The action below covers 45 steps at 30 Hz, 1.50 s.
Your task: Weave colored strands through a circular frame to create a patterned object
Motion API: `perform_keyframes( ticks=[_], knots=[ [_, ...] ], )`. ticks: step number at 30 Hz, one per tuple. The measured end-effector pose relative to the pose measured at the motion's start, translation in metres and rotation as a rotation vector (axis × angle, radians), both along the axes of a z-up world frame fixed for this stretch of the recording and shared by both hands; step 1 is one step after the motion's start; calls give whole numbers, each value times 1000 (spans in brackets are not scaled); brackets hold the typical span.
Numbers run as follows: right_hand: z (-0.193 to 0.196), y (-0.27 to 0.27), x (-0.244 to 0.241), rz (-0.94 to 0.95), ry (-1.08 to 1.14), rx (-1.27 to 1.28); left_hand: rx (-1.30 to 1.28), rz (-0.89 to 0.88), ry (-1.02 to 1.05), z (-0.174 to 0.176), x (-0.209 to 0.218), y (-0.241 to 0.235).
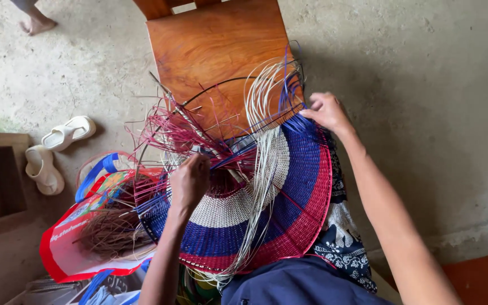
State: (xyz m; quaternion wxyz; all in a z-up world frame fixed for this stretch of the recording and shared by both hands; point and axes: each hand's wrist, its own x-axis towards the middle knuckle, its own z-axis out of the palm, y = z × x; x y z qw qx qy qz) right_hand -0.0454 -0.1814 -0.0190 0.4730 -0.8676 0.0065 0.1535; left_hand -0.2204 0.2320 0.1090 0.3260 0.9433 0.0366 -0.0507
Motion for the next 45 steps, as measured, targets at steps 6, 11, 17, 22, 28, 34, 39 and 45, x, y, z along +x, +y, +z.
perform_keyframes(
  ticks=[6,11,17,22,28,34,39,45],
  knots=[
    [103,123,-37,476,-498,-29,242,-23,130,7,-22,73],
    [68,158,-37,548,-322,66,1062,-96,-11,18,2,152],
    [-13,170,-52,282,-532,-194,825,281,-778,50,69,94],
    [-8,169,-33,632,-190,-370,177,-283,-685,-66,53,-37],
    [26,171,-20,684,11,-387,275,-287,-609,-91,51,-62],
    [-7,164,-2,675,82,-286,311,-329,-536,-102,73,-69],
    [9,163,-19,672,100,-251,352,-324,-573,-118,81,-68],
    [51,147,-49,550,-207,27,205,-442,-453,-32,34,-34]
  ],
)
